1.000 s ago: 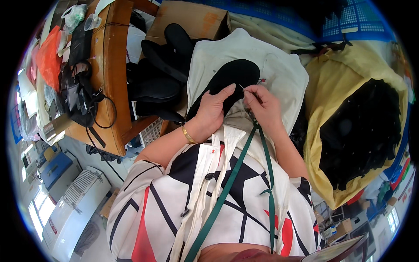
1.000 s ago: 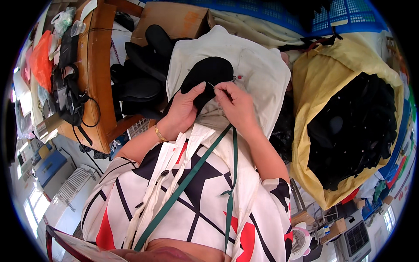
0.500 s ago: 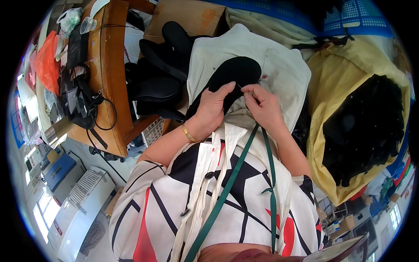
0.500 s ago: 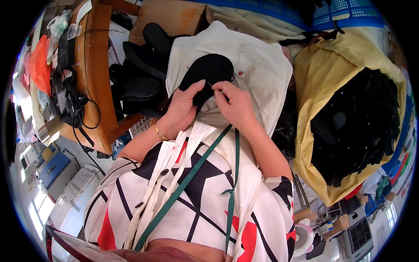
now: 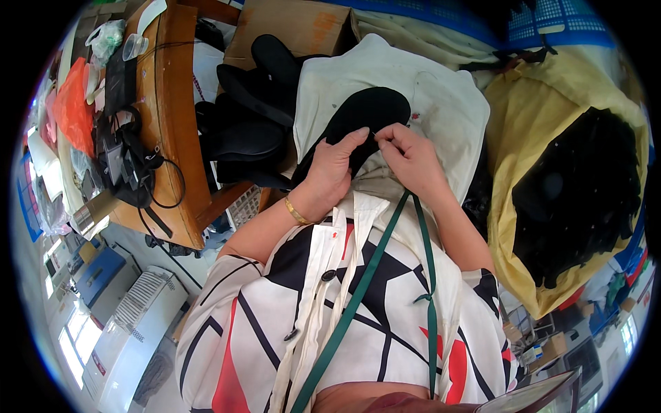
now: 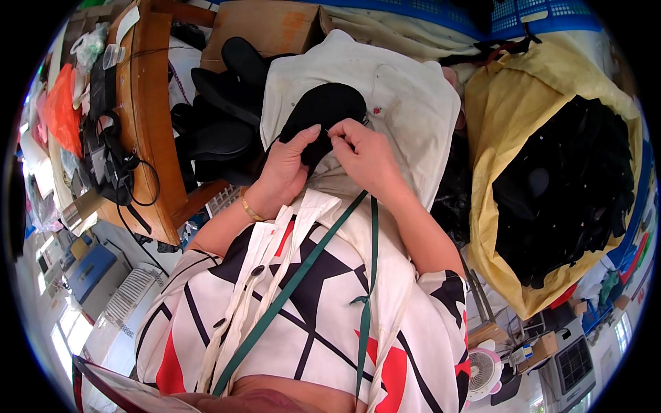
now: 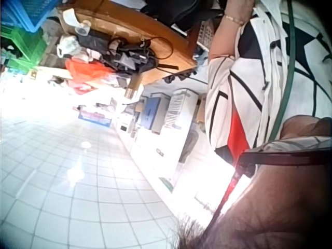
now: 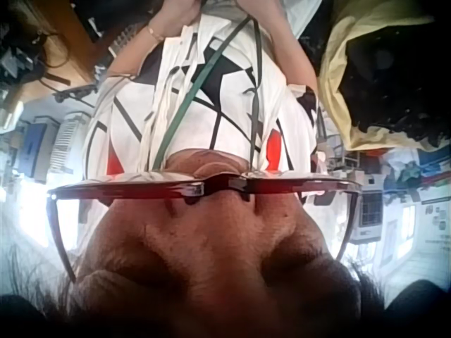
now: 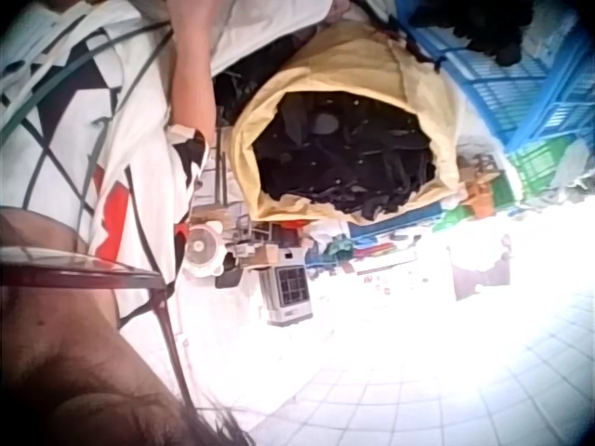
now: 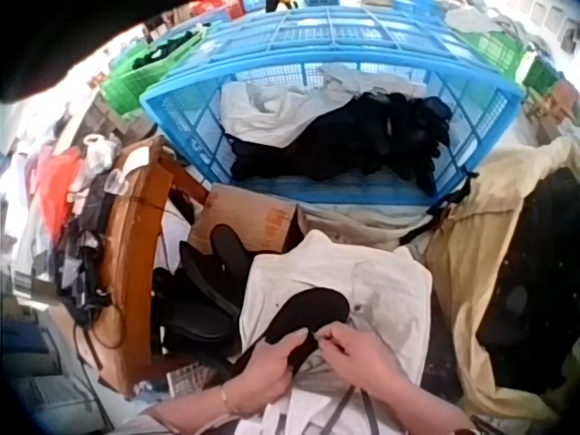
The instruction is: The person sits cross-legged on the floor and hand-sews a black shoe using a needle and thread. They repeatedly insert the needle into the shoe's sole and pull the thread through to secure the stitching.
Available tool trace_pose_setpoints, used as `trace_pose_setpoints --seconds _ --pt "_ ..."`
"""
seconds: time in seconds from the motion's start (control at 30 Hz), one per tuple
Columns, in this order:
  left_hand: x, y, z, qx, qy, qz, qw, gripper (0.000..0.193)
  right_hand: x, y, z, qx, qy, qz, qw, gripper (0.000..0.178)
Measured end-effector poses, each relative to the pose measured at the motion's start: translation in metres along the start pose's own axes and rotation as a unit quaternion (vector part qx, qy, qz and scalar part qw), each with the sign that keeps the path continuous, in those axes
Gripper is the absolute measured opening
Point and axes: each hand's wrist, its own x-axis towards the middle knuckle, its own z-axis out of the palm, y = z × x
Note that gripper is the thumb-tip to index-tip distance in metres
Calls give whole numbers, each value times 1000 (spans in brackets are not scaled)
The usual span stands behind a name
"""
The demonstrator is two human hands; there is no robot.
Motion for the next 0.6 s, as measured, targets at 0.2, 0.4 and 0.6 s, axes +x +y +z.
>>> trace_pose_setpoints --seconds 0.2,0.4,0.6 --pt "2 0 -2 16 1 -3 1000 15 -3 17 7 34 11 -21 999 15" --pt "3 3 -3 23 25 -35 999 12 -6 22 9 51 11 -31 998 14" --pt "8 5 -9 38 42 -62 996 13 -5 31 18 54 32 -59 996 11"
